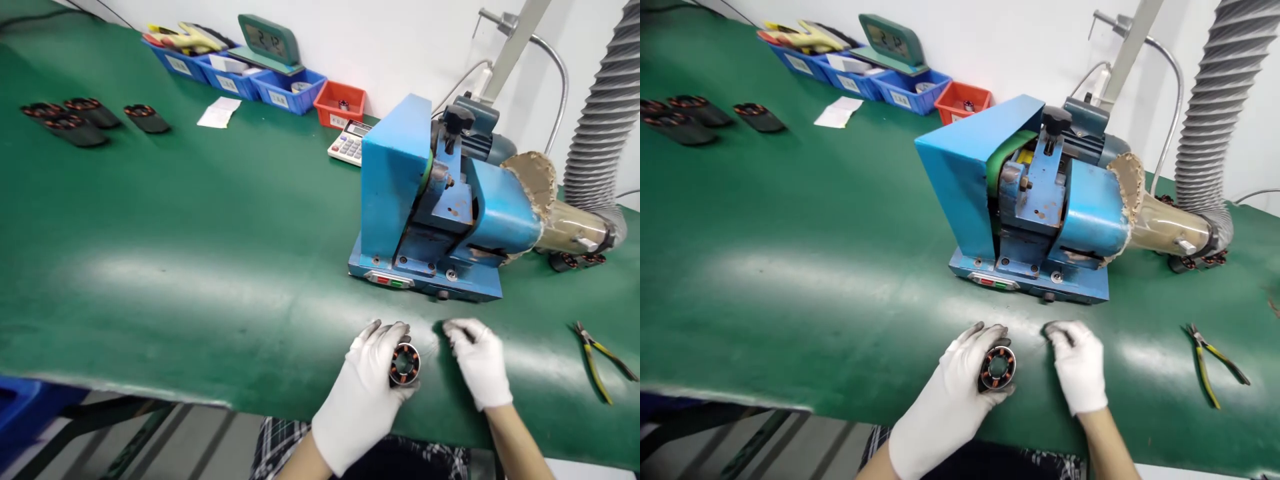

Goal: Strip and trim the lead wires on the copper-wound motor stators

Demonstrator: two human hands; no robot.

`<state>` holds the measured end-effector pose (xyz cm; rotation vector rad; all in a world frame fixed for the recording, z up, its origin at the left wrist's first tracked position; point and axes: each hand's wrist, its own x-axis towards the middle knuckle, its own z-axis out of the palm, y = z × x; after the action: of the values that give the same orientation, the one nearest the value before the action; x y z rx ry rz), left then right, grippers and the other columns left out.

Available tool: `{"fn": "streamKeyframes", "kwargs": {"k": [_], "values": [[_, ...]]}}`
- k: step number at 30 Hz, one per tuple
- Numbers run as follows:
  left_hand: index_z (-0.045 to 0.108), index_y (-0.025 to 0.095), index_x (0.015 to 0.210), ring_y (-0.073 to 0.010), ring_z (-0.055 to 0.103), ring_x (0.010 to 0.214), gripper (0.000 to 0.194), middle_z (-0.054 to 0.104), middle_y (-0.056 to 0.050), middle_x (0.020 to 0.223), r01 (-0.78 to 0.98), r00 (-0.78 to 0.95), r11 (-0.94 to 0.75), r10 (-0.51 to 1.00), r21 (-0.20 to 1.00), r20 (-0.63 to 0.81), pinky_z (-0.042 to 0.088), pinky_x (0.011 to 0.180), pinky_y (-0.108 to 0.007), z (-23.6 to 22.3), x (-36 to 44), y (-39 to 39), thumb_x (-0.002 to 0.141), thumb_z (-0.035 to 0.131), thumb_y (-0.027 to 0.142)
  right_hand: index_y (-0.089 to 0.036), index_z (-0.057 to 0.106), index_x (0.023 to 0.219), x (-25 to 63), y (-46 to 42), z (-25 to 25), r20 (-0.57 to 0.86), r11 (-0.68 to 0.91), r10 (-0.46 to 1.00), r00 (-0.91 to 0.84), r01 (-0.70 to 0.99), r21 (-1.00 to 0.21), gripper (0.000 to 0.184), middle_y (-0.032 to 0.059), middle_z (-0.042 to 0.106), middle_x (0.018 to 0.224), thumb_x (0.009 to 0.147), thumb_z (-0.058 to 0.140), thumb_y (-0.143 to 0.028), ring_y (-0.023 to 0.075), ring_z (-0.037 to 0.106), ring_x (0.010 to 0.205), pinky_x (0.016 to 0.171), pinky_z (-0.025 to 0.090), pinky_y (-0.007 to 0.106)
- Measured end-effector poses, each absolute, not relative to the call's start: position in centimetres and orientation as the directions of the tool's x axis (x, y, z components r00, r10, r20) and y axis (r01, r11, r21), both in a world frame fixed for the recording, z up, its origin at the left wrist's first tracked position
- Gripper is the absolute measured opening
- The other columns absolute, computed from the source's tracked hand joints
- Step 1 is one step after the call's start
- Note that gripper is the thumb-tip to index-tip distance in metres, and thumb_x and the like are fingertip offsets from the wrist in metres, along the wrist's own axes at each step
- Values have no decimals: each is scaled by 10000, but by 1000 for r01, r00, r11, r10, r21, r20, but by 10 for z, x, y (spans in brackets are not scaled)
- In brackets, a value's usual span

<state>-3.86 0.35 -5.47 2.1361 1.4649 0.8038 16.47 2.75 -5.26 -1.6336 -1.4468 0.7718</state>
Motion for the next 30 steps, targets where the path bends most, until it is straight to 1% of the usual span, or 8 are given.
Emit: {"fn": "streamKeyframes", "kwargs": {"k": [4,8,12,15,19,24,27,30], "values": [[285,197,1320,-337,460,1228,761,543,-146,1261,690,330,-352,931,633,158,394,1004,-519,-41,-44,2,675,687,184,-206,697,845,179,18,-29,289,144,945,155,598,-789,108,62,702,842,775,616,-207,204,654,751,662,538,314],[120,148,1395,-355,289,1333,884,367,-208,1403,666,382,-463,885,585,266,315,1051,-534,-11,-35,-3,735,654,395,-263,550,1237,158,-12,-25,372,592,806,-460,622,-512,489,69,687,1049,785,503,-82,217,667,777,661,542,337],[165,105,1366,-377,450,1174,928,473,-226,1264,695,356,-335,929,636,100,403,935,-536,-5,-22,2,707,619,575,-136,440,1344,140,-21,-51,38,334,921,-389,732,-594,571,126,700,885,775,393,-130,277,622,652,601,503,430],[195,126,1354,-326,532,1035,799,523,-185,1178,703,396,-305,918,642,3,453,847,-487,-17,-20,8,771,589,505,-123,491,1302,139,-15,-60,-49,217,945,-322,734,-643,574,123,694,790,737,397,-153,285,580,592,578,470,435],[365,185,1241,-249,550,926,442,556,-104,1090,722,441,-377,897,580,34,468,774,-407,-27,-24,9,830,528,183,-194,676,899,140,-5,-47,-141,69,957,-252,675,-735,279,92,680,745,835,412,-261,259,567,629,635,436,402],[517,188,953,-249,508,938,123,550,-97,1112,700,503,-491,854,519,130,450,781,-415,-29,-27,9,859,440,170,-167,588,692,148,8,-38,-303,-188,937,-174,479,-858,258,-15,507,511,863,472,-320,118,440,452,444,359,229],[532,195,890,-240,492,889,131,573,-78,1070,702,516,-507,846,501,132,438,764,-422,-32,-26,10,858,410,160,-163,534,703,171,13,-37,-317,-278,947,-47,375,-885,300,-77,327,423,888,445,-382,80,286,351,335,245,197],[533,200,866,-229,477,853,130,585,-61,1042,699,516,-501,847,510,126,429,747,-416,-35,-25,11,839,422,139,-175,521,821,190,11,-30,-184,-236,967,175,346,-908,229,-54,429,519,914,427,-363,92,404,426,401,358,198]]}}
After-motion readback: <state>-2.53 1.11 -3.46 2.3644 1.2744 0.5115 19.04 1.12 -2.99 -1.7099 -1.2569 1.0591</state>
